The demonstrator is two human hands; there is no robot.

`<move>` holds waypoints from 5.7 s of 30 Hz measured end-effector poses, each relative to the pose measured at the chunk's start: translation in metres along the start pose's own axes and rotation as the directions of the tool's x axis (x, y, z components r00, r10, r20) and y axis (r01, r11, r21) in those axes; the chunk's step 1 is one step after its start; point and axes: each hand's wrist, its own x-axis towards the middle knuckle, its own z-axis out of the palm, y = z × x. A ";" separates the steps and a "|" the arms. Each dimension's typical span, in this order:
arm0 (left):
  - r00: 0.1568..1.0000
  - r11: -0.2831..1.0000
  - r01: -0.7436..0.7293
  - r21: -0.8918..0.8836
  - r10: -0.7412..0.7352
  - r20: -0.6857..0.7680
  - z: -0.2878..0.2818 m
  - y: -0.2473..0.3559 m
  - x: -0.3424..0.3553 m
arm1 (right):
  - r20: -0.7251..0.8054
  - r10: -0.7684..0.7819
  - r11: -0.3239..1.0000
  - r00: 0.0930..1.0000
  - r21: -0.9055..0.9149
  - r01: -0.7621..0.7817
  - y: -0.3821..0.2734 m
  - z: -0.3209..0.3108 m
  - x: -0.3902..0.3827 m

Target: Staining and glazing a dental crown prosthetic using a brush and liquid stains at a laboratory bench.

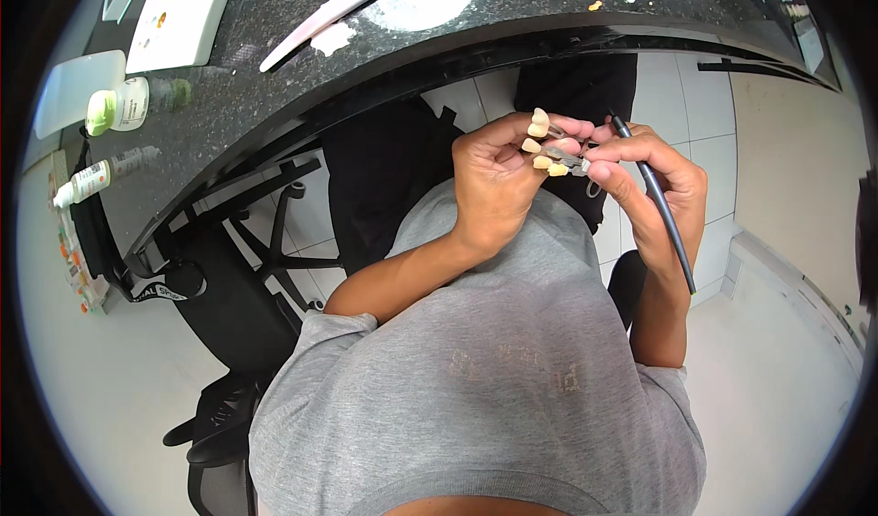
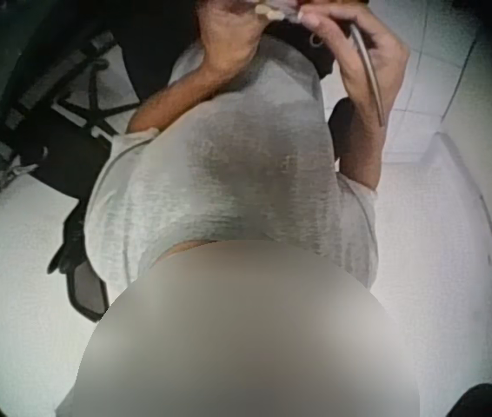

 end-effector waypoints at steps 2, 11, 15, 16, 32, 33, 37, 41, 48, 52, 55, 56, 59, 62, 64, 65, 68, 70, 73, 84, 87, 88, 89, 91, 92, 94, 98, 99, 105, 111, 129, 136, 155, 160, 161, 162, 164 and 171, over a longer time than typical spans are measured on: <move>1.000 1.000 0.001 -0.013 -0.001 -0.004 -0.002 -0.001 -0.001 | 0.019 -0.005 1.000 1.000 -0.009 0.005 0.000 -0.001 -0.001; 0.999 0.997 -0.048 -0.053 0.049 0.020 -0.005 -0.004 -0.004 | -0.130 0.101 0.983 0.986 0.168 -0.078 -0.004 -0.001 0.001; 0.998 0.998 -0.055 0.007 0.055 0.024 -0.006 -0.004 -0.004 | -0.102 0.078 0.978 0.992 0.202 -0.056 -0.001 0.001 0.001; 0.998 0.998 -0.057 0.009 0.057 0.020 -0.005 -0.005 -0.004 | -0.104 0.077 0.980 0.992 0.190 -0.056 -0.001 0.001 0.001; 0.996 0.996 -0.086 0.007 0.086 0.023 -0.005 -0.007 -0.005 | -0.076 0.060 0.978 0.995 0.205 -0.044 0.003 -0.001 0.001; 0.996 0.996 -0.091 0.018 0.091 0.027 -0.004 -0.007 -0.003 | -0.076 0.059 0.978 0.995 0.205 -0.042 0.003 -0.002 0.003; 0.995 0.995 -0.093 0.041 0.092 0.027 -0.002 -0.005 0.000 | -0.073 0.079 0.969 0.994 0.240 -0.060 0.001 -0.003 0.006; 1.000 0.982 0.028 0.189 -0.028 -0.002 0.003 0.014 -0.003 | -0.077 0.024 0.993 0.997 0.117 -0.015 -0.006 -0.015 0.003; 0.999 0.995 -0.031 0.094 0.032 -0.012 -0.012 0.037 -0.021 | -0.152 -0.391 0.919 0.908 0.001 0.395 -0.085 -0.016 0.026; 0.967 0.908 -0.248 0.338 0.253 0.029 -0.031 0.069 -0.029 | -0.111 -0.449 0.880 0.887 -0.230 0.416 -0.111 0.019 0.078; 0.933 0.841 -0.328 0.431 0.361 0.005 -0.041 0.095 -0.035 | 0.014 -0.440 0.833 0.898 -0.368 0.413 -0.122 0.037 0.106; 0.917 0.809 -0.344 0.476 0.398 -0.014 -0.046 0.101 -0.037 | 0.029 -0.442 0.828 0.897 -0.372 0.420 -0.124 0.041 0.110; 0.849 0.707 -0.424 0.566 0.527 -0.022 -0.063 0.121 -0.041 | 0.091 -0.389 0.821 0.917 -0.417 0.390 -0.126 0.046 0.119; 0.827 0.693 -0.415 0.590 0.558 -0.074 -0.074 0.141 -0.050 | 0.136 -0.405 0.761 0.904 -0.498 0.416 -0.125 0.046 0.125; 0.812 0.690 -0.410 0.597 0.574 -0.106 -0.082 0.149 -0.053 | 0.144 -0.434 0.729 0.889 -0.523 0.441 -0.128 0.045 0.128; 0.813 0.697 -0.412 0.588 0.572 -0.108 -0.086 0.154 -0.054 | 0.146 -0.466 0.701 0.873 -0.542 0.464 -0.130 0.044 0.129; 0.818 0.768 -0.346 0.539 0.528 -0.228 -0.092 0.161 -0.059 | 0.153 -0.533 0.757 0.832 -0.354 0.550 -0.134 0.038 0.140; 0.824 0.776 -0.331 0.537 0.515 -0.237 -0.098 0.165 -0.061 | 0.191 -0.476 0.811 0.858 -0.282 0.512 -0.148 0.040 0.145; 0.815 0.840 -0.302 0.451 0.473 -0.334 -0.097 0.170 -0.058 | 0.203 -0.434 0.882 0.878 -0.100 0.460 -0.161 0.056 0.167; 0.916 0.900 -0.106 0.422 0.254 -0.312 -0.102 0.201 -0.054 | 0.310 -0.442 0.858 0.842 -0.128 0.497 -0.154 0.094 0.214; 0.934 0.909 -0.131 0.396 0.247 -0.258 -0.107 0.200 -0.051 | 0.263 -0.404 0.879 0.876 -0.153 0.451 -0.148 0.097 0.212; 0.946 0.926 -0.115 0.361 0.213 -0.244 -0.107 0.200 -0.050 | 0.262 -0.399 0.881 0.878 -0.155 0.447 -0.146 0.098 0.213; 0.957 0.940 -0.098 0.325 0.179 -0.228 -0.108 0.199 -0.049 | 0.262 -0.438 0.854 0.860 -0.176 0.489 -0.145 0.099 0.214; 0.962 0.956 -0.075 0.282 0.144 -0.233 -0.110 0.194 -0.051 | 0.263 -0.473 0.827 0.841 -0.195 0.527 -0.141 0.100 0.215; 0.965 0.969 -0.056 0.240 0.114 -0.236 -0.110 0.192 -0.053 | 0.263 -0.486 0.820 0.833 -0.193 0.539 -0.139 0.101 0.216; 0.964 0.975 -0.056 0.216 0.109 -0.241 -0.108 0.192 -0.055 | 0.263 -0.497 0.813 0.827 -0.191 0.549 -0.139 0.101 0.217; 0.967 0.995 -0.060 0.076 0.077 -0.244 -0.109 0.196 -0.053 | 0.356 -0.468 0.773 0.809 -0.280 0.570 -0.143 0.099 0.217; 0.967 0.995 -0.059 0.076 0.076 -0.243 -0.109 0.195 -0.053 | 0.343 -0.461 0.775 0.819 -0.294 0.559 -0.142 0.099 0.216; 0.977 0.991 -0.070 0.116 0.092 -0.192 -0.112 0.195 -0.052 | 0.349 -0.438 0.791 0.829 -0.288 0.539 -0.141 0.101 0.218; 0.971 0.981 -0.143 0.130 0.164 -0.172 -0.114 0.190 -0.049 | 0.356 -0.445 0.783 0.822 -0.291 0.550 -0.143 0.101 0.221; 0.976 0.938 -0.128 0.322 0.177 -0.129 -0.086 0.180 -0.036 | 0.371 -0.583 0.794 0.723 0.071 0.604 -0.163 0.061 0.167; 0.947 0.949 -0.218 0.227 0.262 -0.184 -0.076 0.152 -0.028 | 0.381 -0.597 0.801 0.706 0.241 0.548 -0.126 0.094 0.105; 0.912 0.961 -0.226 0.161 0.267 -0.312 -0.071 0.150 -0.034 | 0.361 -0.756 0.654 0.546 0.460 0.601 -0.105 0.118 0.104; 0.905 0.966 -0.212 0.149 0.251 -0.343 -0.070 0.151 -0.034 | 0.406 -0.752 0.659 0.520 0.452 0.601 -0.106 0.115 0.105; 0.906 0.959 -0.237 0.158 0.277 -0.320 -0.071 0.149 -0.034 | 0.408 -0.744 0.668 0.529 0.459 0.586 -0.105 0.115 0.104; 0.906 0.951 -0.262 0.166 0.302 -0.296 -0.072 0.148 -0.034 | 0.411 -0.736 0.676 0.537 0.466 0.571 -0.105 0.114 0.103; 0.910 0.951 -0.258 0.171 0.299 -0.289 -0.073 0.149 -0.034 | 0.399 -0.741 0.670 0.540 0.486 0.560 -0.103 0.114 0.103; 0.929 0.958 -0.210 0.198 0.258 -0.266 -0.074 0.151 -0.035 | 0.593 -0.681 0.702 0.429 0.364 0.612 -0.113 0.105 0.103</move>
